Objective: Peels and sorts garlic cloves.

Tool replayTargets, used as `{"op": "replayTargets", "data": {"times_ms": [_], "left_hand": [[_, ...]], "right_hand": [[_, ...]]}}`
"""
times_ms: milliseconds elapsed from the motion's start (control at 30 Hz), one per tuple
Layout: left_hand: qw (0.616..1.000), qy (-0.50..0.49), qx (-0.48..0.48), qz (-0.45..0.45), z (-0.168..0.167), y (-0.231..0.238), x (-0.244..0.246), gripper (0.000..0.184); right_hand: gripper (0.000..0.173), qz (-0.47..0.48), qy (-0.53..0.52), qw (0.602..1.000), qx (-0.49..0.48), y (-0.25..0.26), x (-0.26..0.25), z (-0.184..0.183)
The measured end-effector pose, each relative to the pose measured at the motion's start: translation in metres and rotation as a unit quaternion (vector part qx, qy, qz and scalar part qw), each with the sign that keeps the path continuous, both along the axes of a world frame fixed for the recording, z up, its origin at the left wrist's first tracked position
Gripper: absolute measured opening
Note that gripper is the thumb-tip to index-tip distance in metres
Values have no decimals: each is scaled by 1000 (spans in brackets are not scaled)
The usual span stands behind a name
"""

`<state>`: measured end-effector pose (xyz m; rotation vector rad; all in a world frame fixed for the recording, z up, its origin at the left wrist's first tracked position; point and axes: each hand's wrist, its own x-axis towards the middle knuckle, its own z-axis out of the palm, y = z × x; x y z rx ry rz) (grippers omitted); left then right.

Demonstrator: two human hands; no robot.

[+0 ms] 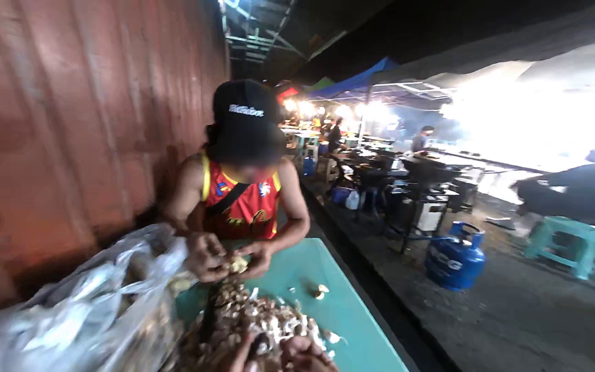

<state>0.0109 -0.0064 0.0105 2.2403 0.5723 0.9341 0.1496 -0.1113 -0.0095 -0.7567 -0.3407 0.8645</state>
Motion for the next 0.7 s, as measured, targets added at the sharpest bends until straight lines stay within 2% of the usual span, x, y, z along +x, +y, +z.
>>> {"op": "replayTargets", "data": {"times_ms": [100, 200, 267, 367, 433, 567, 700], "left_hand": [[997, 57, -59, -2, 23, -19, -1, 33], [999, 15, -44, 9, 15, -21, -1, 28], [999, 9, -51, -17, 14, -21, -1, 35], [997, 19, -43, -64, 11, -23, 2, 38], [993, 60, -55, -86, 11, -24, 3, 41], [993, 78, -38, -84, 8, -24, 4, 42], [991, 94, -36, -83, 20, -27, 1, 41]], "right_hand": [[31, -8, 43, 999, 8, 2, -3, 2], [32, -5, 65, 998, 16, 3, -1, -2], [33, -6, 64, 998, 17, 3, -2, -6], [37, -16, 54, 998, 9, 3, -4, -8], [39, -5, 43, 999, 18, 3, -4, -9], [38, 16, 39, 999, 11, 3, -5, -8], [35, 25, 46, 999, 7, 3, -4, -9]]}}
